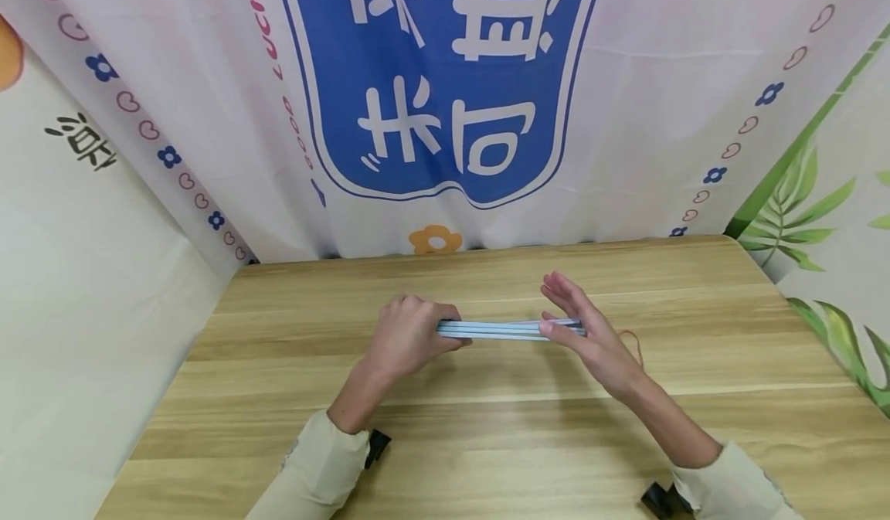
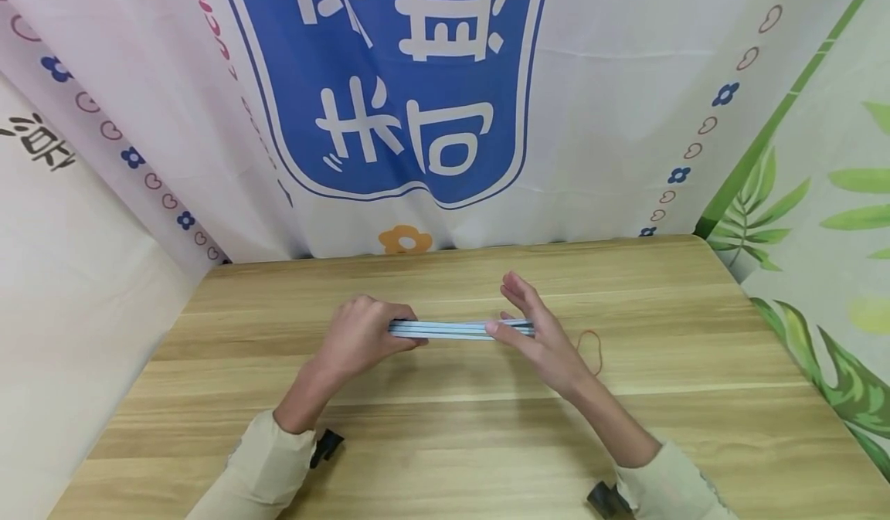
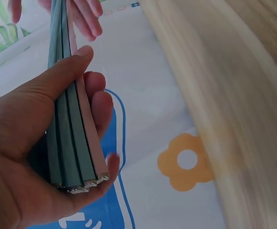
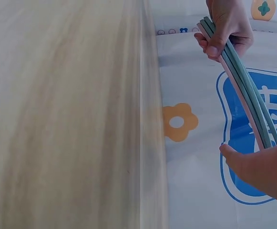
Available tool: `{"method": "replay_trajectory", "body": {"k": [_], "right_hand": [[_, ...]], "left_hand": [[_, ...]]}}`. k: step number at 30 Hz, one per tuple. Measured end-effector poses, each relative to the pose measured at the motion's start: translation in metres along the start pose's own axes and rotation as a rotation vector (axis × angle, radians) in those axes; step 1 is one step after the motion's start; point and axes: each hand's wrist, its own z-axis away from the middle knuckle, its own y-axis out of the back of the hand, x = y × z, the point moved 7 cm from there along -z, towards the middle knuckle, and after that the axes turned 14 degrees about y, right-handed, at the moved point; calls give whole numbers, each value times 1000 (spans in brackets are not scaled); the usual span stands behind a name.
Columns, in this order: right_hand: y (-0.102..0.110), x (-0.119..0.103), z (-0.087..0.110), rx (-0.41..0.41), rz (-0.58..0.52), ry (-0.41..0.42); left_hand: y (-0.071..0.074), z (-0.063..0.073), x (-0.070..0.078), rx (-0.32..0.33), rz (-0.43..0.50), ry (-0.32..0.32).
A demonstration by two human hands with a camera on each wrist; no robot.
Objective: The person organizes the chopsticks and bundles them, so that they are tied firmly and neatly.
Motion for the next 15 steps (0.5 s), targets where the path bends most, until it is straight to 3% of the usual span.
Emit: {"method": "replay_trajectory", "body": {"k": [7, 15], "right_hand": [[8, -1, 2, 5, 55, -35], [1, 1, 3, -18, -4, -36]], "left_hand": [[2, -2, -3, -72, 117, -21], [2, -1, -1, -109, 143, -15]]}}
